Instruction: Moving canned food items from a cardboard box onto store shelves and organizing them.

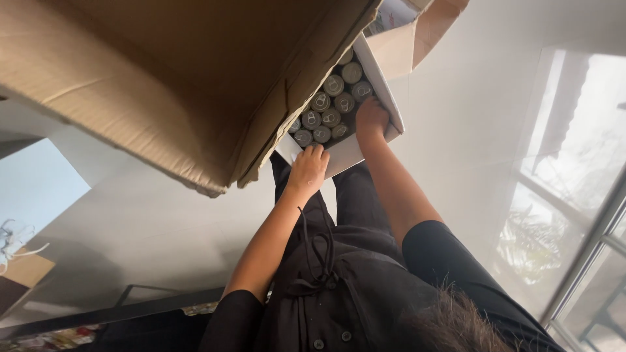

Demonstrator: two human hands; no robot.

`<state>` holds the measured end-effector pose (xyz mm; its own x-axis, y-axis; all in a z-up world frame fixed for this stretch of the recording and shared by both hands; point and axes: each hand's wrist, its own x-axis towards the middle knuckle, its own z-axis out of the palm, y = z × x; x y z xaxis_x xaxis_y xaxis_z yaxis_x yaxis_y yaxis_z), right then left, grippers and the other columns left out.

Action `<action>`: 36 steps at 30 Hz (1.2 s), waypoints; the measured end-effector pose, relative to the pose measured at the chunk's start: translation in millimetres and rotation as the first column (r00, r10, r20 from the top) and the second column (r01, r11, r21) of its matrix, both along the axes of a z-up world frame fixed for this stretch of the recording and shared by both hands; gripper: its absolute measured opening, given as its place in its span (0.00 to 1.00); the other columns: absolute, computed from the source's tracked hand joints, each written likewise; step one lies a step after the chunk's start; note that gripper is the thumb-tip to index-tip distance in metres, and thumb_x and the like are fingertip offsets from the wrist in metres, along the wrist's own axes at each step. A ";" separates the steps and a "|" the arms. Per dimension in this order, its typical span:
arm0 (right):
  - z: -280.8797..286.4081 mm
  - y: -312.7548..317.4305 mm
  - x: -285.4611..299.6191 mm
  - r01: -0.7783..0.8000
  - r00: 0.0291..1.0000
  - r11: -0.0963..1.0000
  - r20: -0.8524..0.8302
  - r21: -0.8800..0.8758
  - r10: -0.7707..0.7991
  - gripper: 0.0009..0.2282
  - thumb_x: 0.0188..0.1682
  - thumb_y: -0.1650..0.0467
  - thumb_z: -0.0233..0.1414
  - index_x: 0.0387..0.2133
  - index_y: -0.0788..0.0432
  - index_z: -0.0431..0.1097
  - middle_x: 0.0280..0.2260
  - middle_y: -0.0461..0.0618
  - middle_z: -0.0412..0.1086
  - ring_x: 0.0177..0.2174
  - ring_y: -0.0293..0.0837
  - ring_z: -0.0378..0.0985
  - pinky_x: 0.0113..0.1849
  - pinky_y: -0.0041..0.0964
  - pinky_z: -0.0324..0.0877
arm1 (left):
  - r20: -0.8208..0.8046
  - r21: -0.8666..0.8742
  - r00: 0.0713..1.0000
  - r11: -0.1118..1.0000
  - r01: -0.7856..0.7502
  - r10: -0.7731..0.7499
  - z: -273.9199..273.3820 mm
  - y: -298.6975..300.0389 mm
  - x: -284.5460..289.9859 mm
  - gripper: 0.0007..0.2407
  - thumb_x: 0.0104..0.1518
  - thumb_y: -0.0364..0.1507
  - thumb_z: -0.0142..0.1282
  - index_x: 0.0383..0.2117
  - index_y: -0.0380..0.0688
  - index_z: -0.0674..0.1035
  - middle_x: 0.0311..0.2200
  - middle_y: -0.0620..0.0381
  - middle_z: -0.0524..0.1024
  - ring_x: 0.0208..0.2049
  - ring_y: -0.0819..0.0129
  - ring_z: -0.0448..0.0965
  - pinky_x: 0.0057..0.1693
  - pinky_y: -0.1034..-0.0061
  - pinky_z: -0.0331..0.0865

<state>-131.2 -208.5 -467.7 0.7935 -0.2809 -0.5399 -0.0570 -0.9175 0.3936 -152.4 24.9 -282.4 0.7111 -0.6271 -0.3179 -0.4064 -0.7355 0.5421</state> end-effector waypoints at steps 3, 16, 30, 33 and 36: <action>-0.9 -5.7 3.5 0.071 0.990 0.994 -0.131 0.077 -0.061 0.14 0.54 0.68 0.51 0.48 0.67 0.68 0.40 0.56 0.78 0.34 0.47 0.83 0.31 0.38 0.77 | 0.023 0.071 0.998 0.996 0.048 -0.050 -15.8 -4.9 16.3 0.08 0.51 0.23 0.55 0.36 0.41 0.79 0.41 0.53 0.74 0.43 0.57 0.75 0.47 0.65 0.72; 116.9 4.8 20.8 0.338 0.939 0.900 -0.041 0.275 -0.340 0.09 0.54 0.69 0.52 0.45 0.57 0.69 0.41 0.55 0.75 0.35 0.56 0.82 0.30 0.59 0.75 | 0.258 0.197 0.850 0.886 0.420 -0.460 -144.2 -76.1 14.1 0.21 0.59 0.32 0.46 0.60 0.46 0.71 0.62 0.55 0.67 0.67 0.60 0.61 0.68 0.58 0.57; 54.4 3.6 20.8 0.315 0.943 0.918 -0.187 0.240 -0.274 0.26 0.42 0.58 0.63 0.48 0.61 0.69 0.46 0.58 0.73 0.43 0.52 0.81 0.39 0.43 0.77 | 0.424 -0.060 0.876 0.958 0.280 -0.229 -162.6 -63.8 17.1 0.10 0.58 0.29 0.48 0.39 0.41 0.82 0.50 0.45 0.79 0.59 0.54 0.72 0.63 0.66 0.68; 85.4 6.9 29.4 0.322 0.943 0.911 -0.174 0.258 -0.284 0.29 0.34 0.54 0.67 0.43 0.62 0.70 0.43 0.56 0.74 0.42 0.51 0.81 0.38 0.43 0.77 | 0.372 -0.080 0.903 0.961 0.263 -0.216 -178.9 -67.1 10.5 0.09 0.60 0.27 0.49 0.38 0.38 0.83 0.43 0.51 0.79 0.59 0.55 0.73 0.62 0.60 0.69; 105.5 6.9 16.8 0.191 0.979 0.924 0.008 0.332 -0.205 0.26 0.33 0.56 0.67 0.39 0.62 0.71 0.39 0.55 0.75 0.38 0.50 0.82 0.37 0.43 0.78 | 0.328 -0.182 0.934 0.960 0.211 -0.143 -196.8 -74.7 10.6 0.09 0.61 0.29 0.50 0.29 0.40 0.82 0.38 0.51 0.79 0.54 0.53 0.75 0.55 0.56 0.72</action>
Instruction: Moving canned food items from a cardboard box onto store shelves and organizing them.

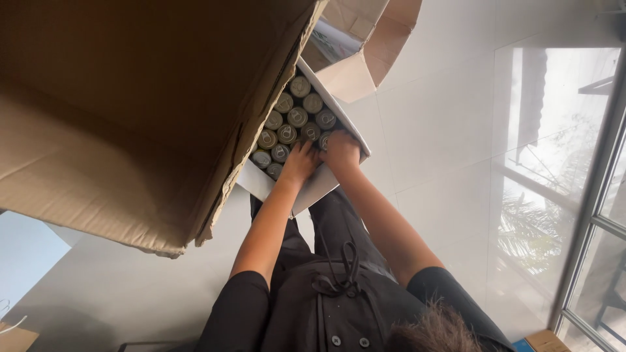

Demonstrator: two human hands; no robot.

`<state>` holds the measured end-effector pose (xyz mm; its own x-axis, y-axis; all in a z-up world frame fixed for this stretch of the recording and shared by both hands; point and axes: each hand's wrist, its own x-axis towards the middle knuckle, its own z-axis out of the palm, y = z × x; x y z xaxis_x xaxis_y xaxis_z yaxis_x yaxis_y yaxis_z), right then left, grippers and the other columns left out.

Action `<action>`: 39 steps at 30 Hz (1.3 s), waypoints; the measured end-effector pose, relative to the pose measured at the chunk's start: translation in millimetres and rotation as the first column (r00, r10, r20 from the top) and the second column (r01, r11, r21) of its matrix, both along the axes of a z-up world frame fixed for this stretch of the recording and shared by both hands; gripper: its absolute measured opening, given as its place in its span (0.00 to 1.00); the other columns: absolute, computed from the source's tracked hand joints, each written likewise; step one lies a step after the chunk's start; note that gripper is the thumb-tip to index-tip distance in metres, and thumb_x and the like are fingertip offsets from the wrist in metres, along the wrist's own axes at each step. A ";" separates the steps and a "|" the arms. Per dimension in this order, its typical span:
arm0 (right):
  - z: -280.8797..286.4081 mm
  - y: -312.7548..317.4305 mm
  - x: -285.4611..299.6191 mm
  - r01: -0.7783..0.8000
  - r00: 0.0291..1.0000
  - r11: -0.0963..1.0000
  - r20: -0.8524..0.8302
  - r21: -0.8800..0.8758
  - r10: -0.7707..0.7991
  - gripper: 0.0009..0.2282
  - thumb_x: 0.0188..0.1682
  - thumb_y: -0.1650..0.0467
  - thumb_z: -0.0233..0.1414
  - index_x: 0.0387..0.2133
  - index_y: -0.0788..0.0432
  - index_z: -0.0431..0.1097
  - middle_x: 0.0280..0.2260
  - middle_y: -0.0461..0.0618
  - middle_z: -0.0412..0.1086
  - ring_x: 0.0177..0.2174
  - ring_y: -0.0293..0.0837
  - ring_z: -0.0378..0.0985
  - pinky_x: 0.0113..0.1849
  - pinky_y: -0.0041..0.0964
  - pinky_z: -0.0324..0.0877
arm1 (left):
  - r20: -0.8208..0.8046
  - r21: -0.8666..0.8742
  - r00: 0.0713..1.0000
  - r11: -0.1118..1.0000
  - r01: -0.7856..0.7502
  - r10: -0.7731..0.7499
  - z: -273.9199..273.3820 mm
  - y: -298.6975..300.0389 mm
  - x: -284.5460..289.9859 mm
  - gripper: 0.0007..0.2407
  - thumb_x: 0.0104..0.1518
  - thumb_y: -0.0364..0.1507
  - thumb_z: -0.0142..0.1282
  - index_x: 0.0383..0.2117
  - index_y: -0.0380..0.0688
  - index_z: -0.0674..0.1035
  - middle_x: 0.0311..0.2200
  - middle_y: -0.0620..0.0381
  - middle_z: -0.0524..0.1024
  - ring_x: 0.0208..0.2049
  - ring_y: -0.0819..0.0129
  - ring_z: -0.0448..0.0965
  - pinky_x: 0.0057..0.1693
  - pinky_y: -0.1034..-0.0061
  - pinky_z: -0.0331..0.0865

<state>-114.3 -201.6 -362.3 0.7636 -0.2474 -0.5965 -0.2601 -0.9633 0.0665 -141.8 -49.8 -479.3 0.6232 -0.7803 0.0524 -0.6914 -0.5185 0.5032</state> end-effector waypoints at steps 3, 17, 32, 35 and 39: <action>53.5 0.1 19.1 0.098 0.991 0.994 -0.092 0.054 -0.093 0.25 0.35 0.58 0.66 0.40 0.63 0.69 0.38 0.55 0.74 0.35 0.51 0.82 0.31 0.48 0.78 | -0.168 -0.091 0.955 0.960 -0.264 0.246 -0.8 -14.6 10.1 0.09 0.59 0.30 0.50 0.29 0.41 0.83 0.47 0.41 0.78 0.42 0.46 0.72 0.47 0.56 0.73; 133.5 -10.7 -12.6 0.000 0.909 0.966 0.402 0.257 -0.106 0.20 0.34 0.60 0.66 0.31 0.62 0.69 0.31 0.52 0.70 0.35 0.53 0.74 0.33 0.49 0.73 | -0.147 0.201 0.988 0.977 0.065 -0.035 60.8 -20.2 54.2 0.20 0.46 0.37 0.63 0.44 0.40 0.79 0.42 0.47 0.77 0.53 0.42 0.71 0.46 0.54 0.75; 217.1 -27.6 -6.1 0.048 0.541 0.614 0.496 0.788 -0.679 0.19 0.45 0.73 0.60 0.48 0.68 0.66 0.44 0.55 0.65 0.43 0.45 0.75 0.43 0.37 0.77 | -0.146 -0.275 0.972 0.936 -0.221 0.186 305.1 43.3 48.9 0.28 0.54 0.45 0.67 0.53 0.41 0.72 0.42 0.51 0.76 0.40 0.61 0.81 0.43 0.72 0.80; 264.2 -23.5 20.6 -0.181 0.477 0.511 0.529 0.840 -0.702 0.23 0.49 0.67 0.59 0.53 0.69 0.65 0.48 0.55 0.62 0.49 0.47 0.73 0.51 0.41 0.73 | -0.005 -0.449 0.959 0.856 -0.255 0.283 395.3 63.4 64.3 0.29 0.52 0.47 0.65 0.54 0.40 0.71 0.42 0.50 0.77 0.40 0.62 0.83 0.42 0.73 0.81; 351.2 5.8 79.0 -0.343 0.372 0.642 0.726 0.686 -0.578 0.32 0.46 0.57 0.57 0.57 0.70 0.64 0.50 0.55 0.64 0.50 0.46 0.75 0.53 0.41 0.71 | 0.133 -0.637 0.819 0.681 -0.360 0.558 512.2 91.5 115.5 0.27 0.51 0.41 0.65 0.54 0.40 0.71 0.44 0.48 0.76 0.42 0.59 0.82 0.44 0.70 0.80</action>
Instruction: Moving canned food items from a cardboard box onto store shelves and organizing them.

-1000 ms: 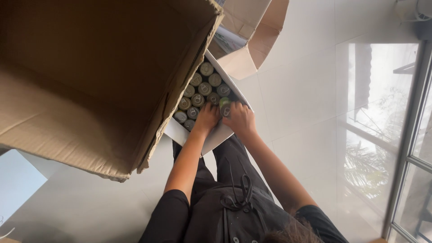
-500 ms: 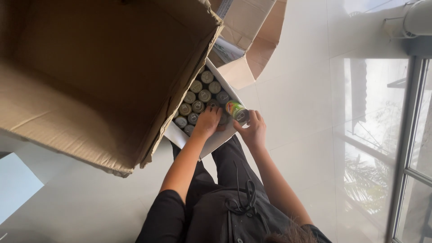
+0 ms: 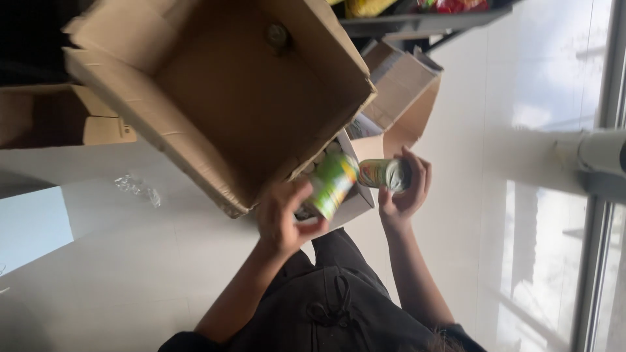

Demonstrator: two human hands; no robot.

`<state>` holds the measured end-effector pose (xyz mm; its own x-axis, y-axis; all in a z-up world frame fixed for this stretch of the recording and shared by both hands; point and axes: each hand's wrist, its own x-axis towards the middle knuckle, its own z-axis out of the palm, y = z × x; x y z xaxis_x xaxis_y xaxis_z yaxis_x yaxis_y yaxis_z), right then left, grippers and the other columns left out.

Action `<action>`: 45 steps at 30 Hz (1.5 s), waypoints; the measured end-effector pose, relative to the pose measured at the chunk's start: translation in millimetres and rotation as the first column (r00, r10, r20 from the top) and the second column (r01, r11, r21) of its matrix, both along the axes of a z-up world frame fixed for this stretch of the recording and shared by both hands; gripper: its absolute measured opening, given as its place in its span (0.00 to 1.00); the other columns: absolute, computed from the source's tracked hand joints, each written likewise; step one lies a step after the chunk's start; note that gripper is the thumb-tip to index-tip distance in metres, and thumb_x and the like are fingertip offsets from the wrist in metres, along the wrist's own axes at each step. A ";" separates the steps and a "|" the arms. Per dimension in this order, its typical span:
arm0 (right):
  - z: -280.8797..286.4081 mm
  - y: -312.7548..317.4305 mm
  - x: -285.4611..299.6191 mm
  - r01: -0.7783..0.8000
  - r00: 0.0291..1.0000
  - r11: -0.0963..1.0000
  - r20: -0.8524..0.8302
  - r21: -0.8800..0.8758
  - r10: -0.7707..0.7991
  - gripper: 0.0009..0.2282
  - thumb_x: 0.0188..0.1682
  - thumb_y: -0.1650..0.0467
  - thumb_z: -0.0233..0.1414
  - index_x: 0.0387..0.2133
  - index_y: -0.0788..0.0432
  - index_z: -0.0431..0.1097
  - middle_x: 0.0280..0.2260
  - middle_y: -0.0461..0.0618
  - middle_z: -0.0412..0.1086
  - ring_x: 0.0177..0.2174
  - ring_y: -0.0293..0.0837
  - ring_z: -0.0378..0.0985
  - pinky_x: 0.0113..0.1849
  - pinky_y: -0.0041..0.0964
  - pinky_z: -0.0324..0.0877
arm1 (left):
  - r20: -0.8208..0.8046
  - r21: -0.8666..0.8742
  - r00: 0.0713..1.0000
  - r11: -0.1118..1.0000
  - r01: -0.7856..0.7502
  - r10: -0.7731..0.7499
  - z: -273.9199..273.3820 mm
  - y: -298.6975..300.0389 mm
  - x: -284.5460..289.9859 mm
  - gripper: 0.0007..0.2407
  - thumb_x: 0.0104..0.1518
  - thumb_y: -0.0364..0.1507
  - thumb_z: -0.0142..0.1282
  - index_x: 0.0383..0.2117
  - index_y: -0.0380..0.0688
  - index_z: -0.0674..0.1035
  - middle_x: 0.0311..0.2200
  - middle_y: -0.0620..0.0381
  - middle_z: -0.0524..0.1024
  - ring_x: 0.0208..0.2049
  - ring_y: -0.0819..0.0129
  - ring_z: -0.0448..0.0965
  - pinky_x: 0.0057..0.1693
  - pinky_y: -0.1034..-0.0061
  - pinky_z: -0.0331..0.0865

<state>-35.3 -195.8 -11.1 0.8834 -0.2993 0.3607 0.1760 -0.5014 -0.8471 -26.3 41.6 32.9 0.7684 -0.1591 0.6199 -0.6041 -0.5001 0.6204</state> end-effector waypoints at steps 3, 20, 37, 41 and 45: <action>3.9 17.0 40.6 -0.161 0.987 0.974 0.056 0.157 0.154 0.28 0.52 0.62 0.58 0.60 0.67 0.59 0.54 0.56 0.66 0.55 0.48 0.73 0.57 0.41 0.68 | -0.349 -0.143 0.925 0.967 -0.209 0.149 29.2 18.8 45.1 0.24 0.52 0.27 0.68 0.55 0.38 0.70 0.49 0.45 0.73 0.42 0.54 0.83 0.44 0.72 0.84; -183.1 65.2 246.1 -0.814 0.565 0.105 -0.821 -0.571 -0.082 0.14 0.54 0.67 0.52 0.53 0.52 0.70 0.48 0.53 0.74 0.47 0.53 0.80 0.39 0.50 0.77 | -0.704 0.538 0.645 0.816 0.210 0.298 -106.3 51.6 131.4 0.22 0.46 0.22 0.66 0.49 0.34 0.71 0.44 0.39 0.76 0.41 0.48 0.83 0.45 0.63 0.80; -122.7 -15.4 1.1 0.208 0.888 0.901 -0.459 0.380 -0.012 0.09 0.52 0.82 0.42 0.37 0.62 0.69 0.31 0.49 0.67 0.33 0.38 0.70 0.36 0.33 0.68 | -0.831 0.152 0.549 0.986 0.069 0.089 -322.2 -65.4 188.3 0.33 0.48 0.24 0.63 0.62 0.40 0.58 0.58 0.31 0.61 0.55 0.33 0.70 0.58 0.55 0.69; -198.7 -39.1 -29.4 -0.033 0.641 0.998 -0.765 0.045 0.056 0.07 0.49 0.77 0.48 0.39 0.61 0.70 0.30 0.55 0.74 0.31 0.46 0.77 0.35 0.38 0.71 | -0.626 0.106 0.779 0.993 0.047 0.029 -137.8 -33.8 140.4 0.24 0.54 0.22 0.57 0.56 0.31 0.62 0.54 0.30 0.64 0.54 0.35 0.71 0.58 0.55 0.69; -296.5 -48.3 -58.0 -0.271 0.428 0.963 -0.896 -0.006 0.115 0.14 0.49 0.71 0.50 0.49 0.60 0.69 0.36 0.63 0.76 0.38 0.61 0.81 0.40 0.50 0.74 | -0.443 -0.081 0.896 0.997 0.003 -0.038 5.4 -37.4 74.8 0.02 0.67 0.20 0.52 0.42 0.41 0.74 0.41 0.52 0.78 0.42 0.55 0.76 0.51 0.64 0.70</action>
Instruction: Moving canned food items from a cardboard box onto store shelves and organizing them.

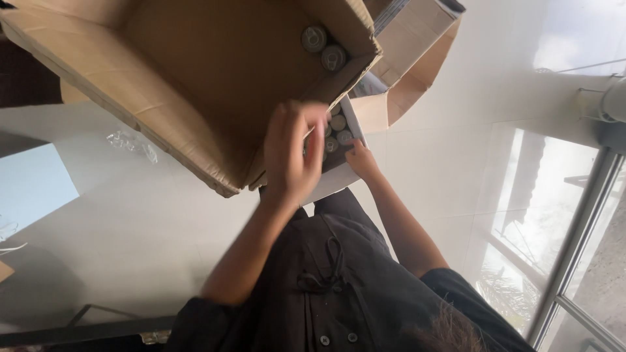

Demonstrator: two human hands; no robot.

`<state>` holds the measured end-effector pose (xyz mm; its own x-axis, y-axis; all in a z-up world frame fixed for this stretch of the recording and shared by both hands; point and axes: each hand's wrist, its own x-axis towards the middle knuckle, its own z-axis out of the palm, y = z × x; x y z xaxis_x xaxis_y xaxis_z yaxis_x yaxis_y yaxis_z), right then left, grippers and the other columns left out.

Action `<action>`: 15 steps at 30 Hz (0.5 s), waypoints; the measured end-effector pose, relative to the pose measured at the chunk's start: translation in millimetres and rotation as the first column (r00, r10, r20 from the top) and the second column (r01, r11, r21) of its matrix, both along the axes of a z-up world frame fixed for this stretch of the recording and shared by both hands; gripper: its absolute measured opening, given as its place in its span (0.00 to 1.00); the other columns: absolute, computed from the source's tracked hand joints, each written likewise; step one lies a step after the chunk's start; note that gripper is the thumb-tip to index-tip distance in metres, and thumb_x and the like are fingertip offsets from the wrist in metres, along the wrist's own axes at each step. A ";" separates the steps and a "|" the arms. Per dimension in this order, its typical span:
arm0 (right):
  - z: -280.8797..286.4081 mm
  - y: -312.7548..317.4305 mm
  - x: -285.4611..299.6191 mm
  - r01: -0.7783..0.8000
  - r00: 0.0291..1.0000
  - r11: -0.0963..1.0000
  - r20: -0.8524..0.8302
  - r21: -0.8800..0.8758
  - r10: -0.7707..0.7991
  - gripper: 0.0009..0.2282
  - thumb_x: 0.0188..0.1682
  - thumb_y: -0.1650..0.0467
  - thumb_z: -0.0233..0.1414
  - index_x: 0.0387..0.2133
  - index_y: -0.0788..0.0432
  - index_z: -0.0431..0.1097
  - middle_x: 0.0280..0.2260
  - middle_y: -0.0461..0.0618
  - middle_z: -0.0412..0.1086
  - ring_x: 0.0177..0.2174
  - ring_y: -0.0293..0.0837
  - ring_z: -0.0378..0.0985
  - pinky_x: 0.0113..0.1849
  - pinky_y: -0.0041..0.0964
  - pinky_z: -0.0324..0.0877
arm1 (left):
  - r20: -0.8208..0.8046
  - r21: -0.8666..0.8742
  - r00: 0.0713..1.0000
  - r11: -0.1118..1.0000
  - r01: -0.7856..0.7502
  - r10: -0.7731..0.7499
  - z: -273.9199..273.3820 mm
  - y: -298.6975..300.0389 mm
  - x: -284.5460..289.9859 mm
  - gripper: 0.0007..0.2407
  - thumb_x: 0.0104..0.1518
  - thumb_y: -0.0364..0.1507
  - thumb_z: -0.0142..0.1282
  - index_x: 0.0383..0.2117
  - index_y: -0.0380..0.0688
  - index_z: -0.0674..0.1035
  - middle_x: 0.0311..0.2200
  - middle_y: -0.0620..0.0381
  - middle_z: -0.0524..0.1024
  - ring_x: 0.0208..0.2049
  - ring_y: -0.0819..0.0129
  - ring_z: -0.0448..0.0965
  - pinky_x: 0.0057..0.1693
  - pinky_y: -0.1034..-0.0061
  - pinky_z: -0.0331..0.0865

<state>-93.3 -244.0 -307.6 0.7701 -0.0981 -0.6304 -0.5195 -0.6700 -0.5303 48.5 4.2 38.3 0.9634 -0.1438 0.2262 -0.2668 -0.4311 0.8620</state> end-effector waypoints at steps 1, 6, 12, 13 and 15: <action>-27.9 -0.7 0.9 -0.005 1.000 1.000 -0.001 0.005 0.005 0.14 0.49 0.71 0.50 0.49 0.60 0.69 0.36 0.63 0.76 0.38 0.61 0.81 0.40 0.50 0.74 | -0.001 0.005 1.000 1.000 -0.005 0.005 -8.2 -3.9 -18.7 0.02 0.67 0.20 0.52 0.42 0.41 0.74 0.41 0.52 0.78 0.42 0.55 0.76 0.51 0.64 0.70; -134.9 4.7 -7.9 -0.194 0.959 0.970 -0.235 -0.147 0.156 0.49 0.41 0.66 0.62 0.68 0.55 0.27 0.60 0.76 0.54 0.55 0.72 0.61 0.53 0.56 0.61 | -0.385 -0.105 0.886 0.966 0.238 -0.260 -96.6 -24.8 -95.3 0.06 0.63 0.23 0.51 0.43 0.42 0.76 0.35 0.56 0.76 0.34 0.63 0.80 0.41 0.70 0.74; -111.4 40.4 9.4 0.066 0.976 0.992 -0.200 -0.107 -0.087 0.50 0.38 0.58 0.69 0.67 0.48 0.35 0.63 0.72 0.51 0.61 0.72 0.57 0.59 0.57 0.57 | -0.691 0.231 0.693 0.845 0.483 -0.207 -281.3 -30.5 -157.0 0.09 0.59 0.30 0.56 0.42 0.41 0.76 0.39 0.48 0.76 0.41 0.51 0.80 0.45 0.59 0.75; -112.0 46.2 10.0 0.071 0.974 0.992 -0.206 -0.109 -0.092 0.50 0.38 0.58 0.69 0.67 0.48 0.35 0.63 0.72 0.51 0.61 0.72 0.57 0.59 0.57 0.57 | -0.695 0.226 0.688 0.843 0.488 -0.212 -302.0 -32.1 -159.8 0.09 0.59 0.30 0.56 0.42 0.41 0.76 0.39 0.48 0.76 0.41 0.51 0.80 0.45 0.59 0.75; -111.4 57.5 11.0 0.281 0.938 0.955 -0.183 -0.092 -0.294 0.49 0.37 0.60 0.71 0.64 0.44 0.38 0.65 0.66 0.51 0.62 0.69 0.53 0.56 0.60 0.55 | -0.675 0.380 0.729 0.793 0.476 -0.114 -341.6 -35.8 -167.0 0.11 0.55 0.32 0.59 0.40 0.40 0.76 0.41 0.46 0.75 0.43 0.48 0.79 0.46 0.57 0.75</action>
<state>-82.3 -186.5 -419.0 0.5681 -0.3416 -0.7487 -0.7825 -0.5059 -0.3630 -118.5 -31.6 -303.3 0.7453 -0.3595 -0.5615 0.0241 -0.8271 0.5615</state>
